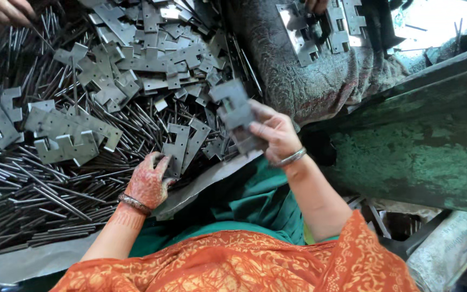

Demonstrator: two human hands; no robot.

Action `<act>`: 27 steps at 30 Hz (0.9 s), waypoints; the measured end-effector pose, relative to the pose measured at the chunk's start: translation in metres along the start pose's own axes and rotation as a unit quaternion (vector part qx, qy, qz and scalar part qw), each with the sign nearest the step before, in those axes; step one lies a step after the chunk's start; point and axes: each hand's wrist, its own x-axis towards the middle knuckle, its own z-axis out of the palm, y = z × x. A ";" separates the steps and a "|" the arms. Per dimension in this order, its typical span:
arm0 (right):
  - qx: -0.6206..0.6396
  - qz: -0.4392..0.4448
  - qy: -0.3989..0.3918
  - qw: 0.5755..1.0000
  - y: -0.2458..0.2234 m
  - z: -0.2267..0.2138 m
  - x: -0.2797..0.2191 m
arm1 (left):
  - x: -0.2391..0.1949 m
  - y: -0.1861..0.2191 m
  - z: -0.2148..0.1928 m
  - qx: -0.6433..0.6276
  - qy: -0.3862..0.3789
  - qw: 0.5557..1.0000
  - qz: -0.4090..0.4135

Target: The person sorts through a large pile of metal hinges and wire pins, picking them up by hand and moving them within a workspace on the floor.

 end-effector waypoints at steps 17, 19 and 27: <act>-0.813 -0.303 0.059 0.493 -0.107 -0.099 0.150 | -0.002 -0.024 -0.012 0.126 0.198 0.965 0.118; -0.786 -0.330 -0.039 0.522 -0.062 -0.060 0.127 | 0.006 -0.035 -0.018 0.020 0.296 0.954 0.052; -0.913 -0.185 -0.035 0.362 0.032 0.039 0.158 | -0.016 -0.044 -0.056 -0.831 0.367 0.393 -0.141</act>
